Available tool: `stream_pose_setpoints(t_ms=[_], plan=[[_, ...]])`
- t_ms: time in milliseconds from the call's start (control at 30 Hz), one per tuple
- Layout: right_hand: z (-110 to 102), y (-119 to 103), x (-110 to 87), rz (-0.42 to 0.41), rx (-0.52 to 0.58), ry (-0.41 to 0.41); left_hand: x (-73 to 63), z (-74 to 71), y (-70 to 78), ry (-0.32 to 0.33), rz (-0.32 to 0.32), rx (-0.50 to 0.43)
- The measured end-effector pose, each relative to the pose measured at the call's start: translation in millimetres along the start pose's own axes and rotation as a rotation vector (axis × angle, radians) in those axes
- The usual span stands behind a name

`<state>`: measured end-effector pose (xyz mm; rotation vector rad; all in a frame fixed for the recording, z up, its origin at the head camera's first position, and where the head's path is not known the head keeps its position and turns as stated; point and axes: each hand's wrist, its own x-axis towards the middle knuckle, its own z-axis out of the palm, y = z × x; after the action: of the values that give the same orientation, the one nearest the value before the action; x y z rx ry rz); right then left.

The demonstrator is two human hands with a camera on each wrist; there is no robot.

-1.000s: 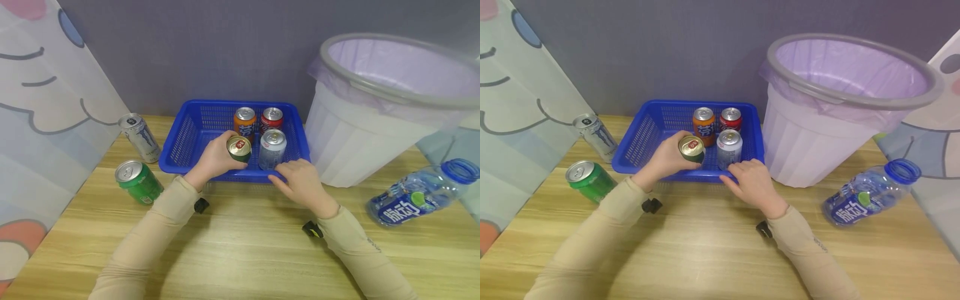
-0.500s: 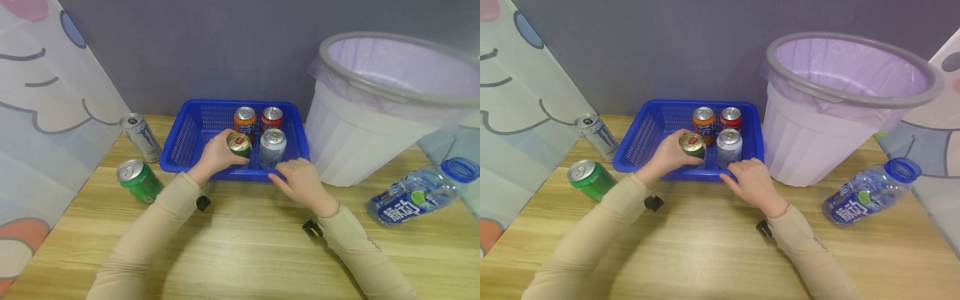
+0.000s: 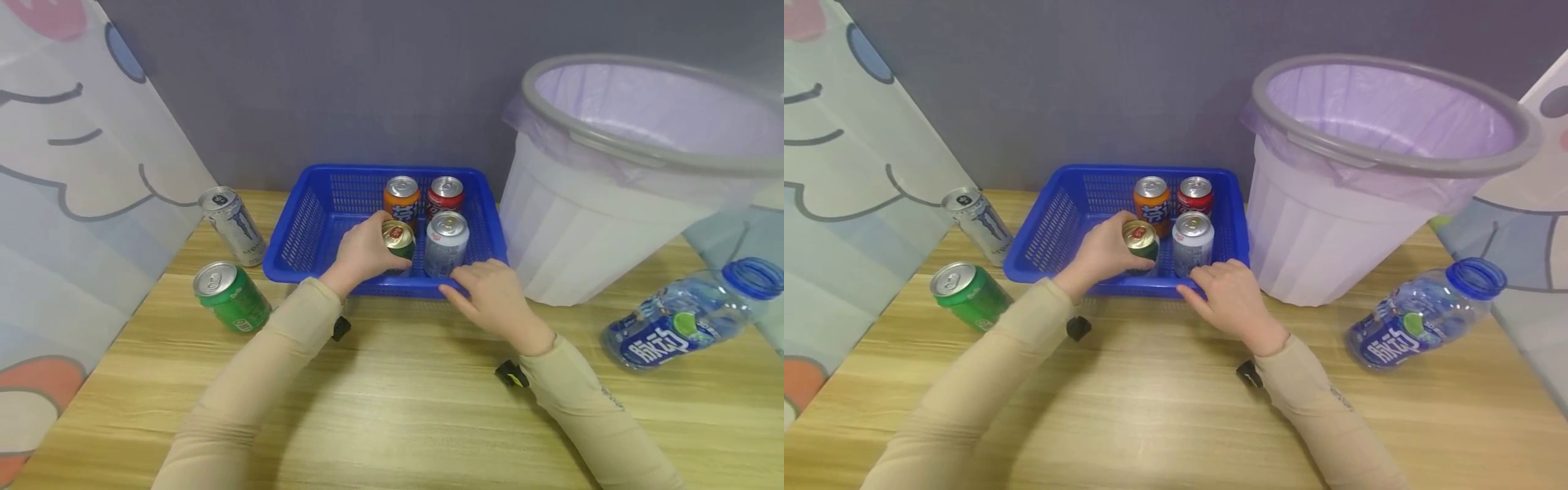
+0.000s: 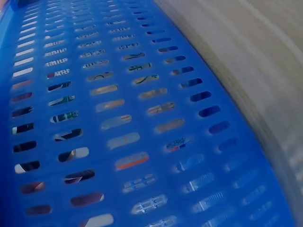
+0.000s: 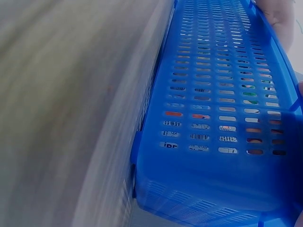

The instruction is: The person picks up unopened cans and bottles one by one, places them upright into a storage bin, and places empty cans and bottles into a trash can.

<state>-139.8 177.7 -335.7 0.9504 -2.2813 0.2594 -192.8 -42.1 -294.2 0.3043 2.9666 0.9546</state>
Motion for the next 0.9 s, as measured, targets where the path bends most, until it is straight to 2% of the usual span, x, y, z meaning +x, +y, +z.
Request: stream_pose_setpoints(t_ms=[267,500,900], plan=[[2,0,-0.3,-0.009,0.008,0.008,10.4,5.8,1.6,0.005,-0.034,-0.009],[2,1,0.1,-0.012,0.003,0.01,10.5,7.2,2.1,0.005,-0.034,-0.045],[3,2,0.0,-0.006,-0.005,0.004,9.6,6.7,1.4,-0.046,0.021,-0.114]])
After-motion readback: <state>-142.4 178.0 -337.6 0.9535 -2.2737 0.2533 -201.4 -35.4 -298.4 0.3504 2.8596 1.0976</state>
